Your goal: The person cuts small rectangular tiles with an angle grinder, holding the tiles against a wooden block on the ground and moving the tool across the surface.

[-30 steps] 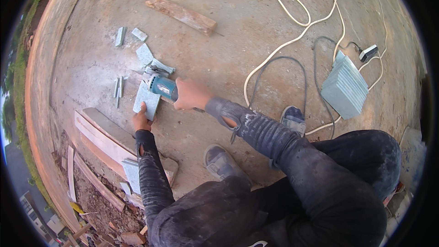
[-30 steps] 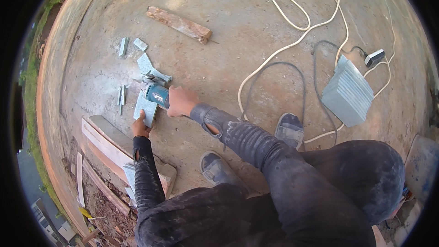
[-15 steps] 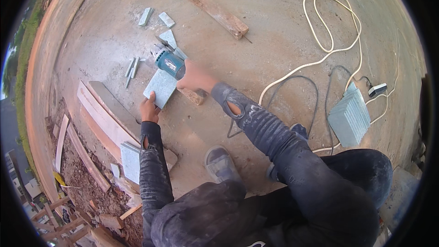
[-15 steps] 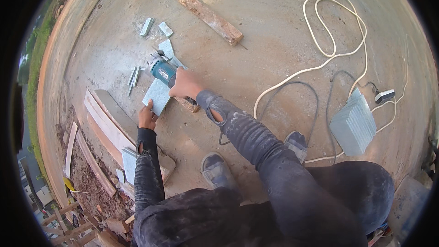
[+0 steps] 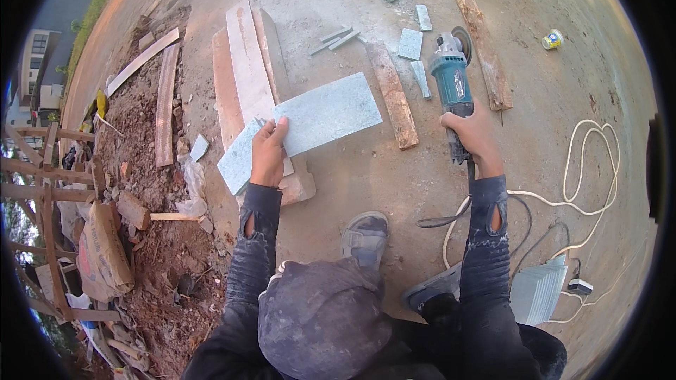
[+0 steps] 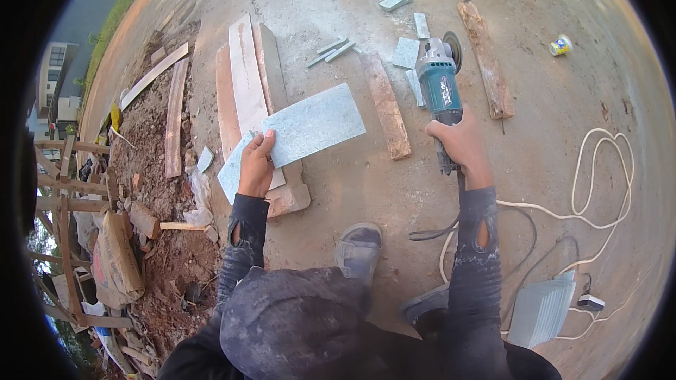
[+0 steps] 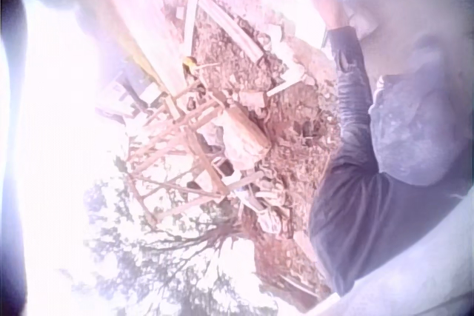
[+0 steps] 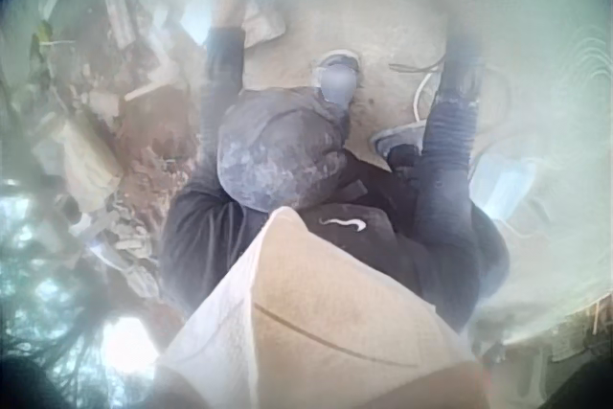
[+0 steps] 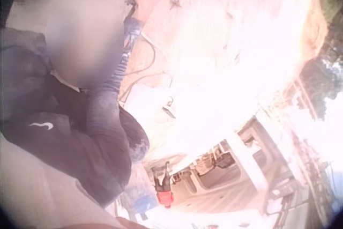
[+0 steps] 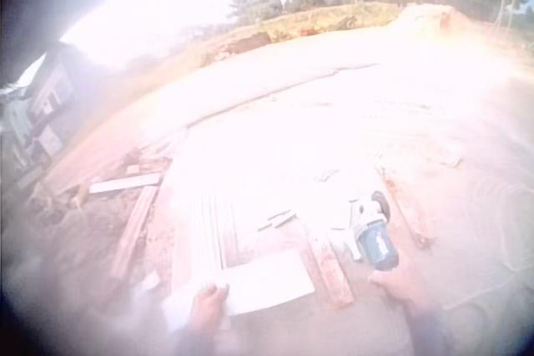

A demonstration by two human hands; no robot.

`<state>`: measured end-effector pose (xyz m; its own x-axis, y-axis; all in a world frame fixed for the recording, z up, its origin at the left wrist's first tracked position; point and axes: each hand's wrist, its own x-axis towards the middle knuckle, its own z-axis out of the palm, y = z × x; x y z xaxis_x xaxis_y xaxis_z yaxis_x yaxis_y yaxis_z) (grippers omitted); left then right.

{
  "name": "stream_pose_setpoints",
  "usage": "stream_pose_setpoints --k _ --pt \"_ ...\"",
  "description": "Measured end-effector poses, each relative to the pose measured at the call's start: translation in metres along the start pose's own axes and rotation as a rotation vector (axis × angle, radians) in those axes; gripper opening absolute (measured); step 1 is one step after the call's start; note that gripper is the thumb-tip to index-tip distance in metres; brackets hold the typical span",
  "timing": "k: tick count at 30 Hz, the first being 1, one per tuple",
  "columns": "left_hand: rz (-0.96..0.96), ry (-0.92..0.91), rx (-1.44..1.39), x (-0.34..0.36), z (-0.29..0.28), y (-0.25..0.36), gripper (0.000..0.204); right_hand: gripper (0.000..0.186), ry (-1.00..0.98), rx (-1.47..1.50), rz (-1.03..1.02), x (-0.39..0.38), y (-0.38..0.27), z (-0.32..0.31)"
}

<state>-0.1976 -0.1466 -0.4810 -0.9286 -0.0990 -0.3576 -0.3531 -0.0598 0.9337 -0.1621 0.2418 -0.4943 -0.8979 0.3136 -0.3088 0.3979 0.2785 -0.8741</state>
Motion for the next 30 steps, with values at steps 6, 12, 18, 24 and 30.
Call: stream_pose_setpoints --k 6,12,18,24,30 --pt "0.04 0.317 -0.095 -0.046 -0.17 -0.016 0.033 0.05 -0.003 0.032 -0.013 -0.018 -0.01 0.008" --pt "-0.018 0.395 0.012 -0.026 -0.209 -0.041 0.039 0.048 -0.002 0.07 0.002 -0.024 -0.027 -0.007" --pt "0.106 0.64 0.832 -0.022 -0.234 -0.059 0.044 0.051 0.001 0.051 -0.05 -0.025 -0.022 0.016" --pt "0.223 0.659 1.074 -0.032 -0.231 -0.04 0.038 0.054 -0.003 0.11 -0.007 -0.034 -0.018 0.022" --pt "0.414 0.267 0.89 -0.084 -0.064 -0.006 0.027 0.06 0.02 0.121 0.042 -0.045 -0.028 0.041"
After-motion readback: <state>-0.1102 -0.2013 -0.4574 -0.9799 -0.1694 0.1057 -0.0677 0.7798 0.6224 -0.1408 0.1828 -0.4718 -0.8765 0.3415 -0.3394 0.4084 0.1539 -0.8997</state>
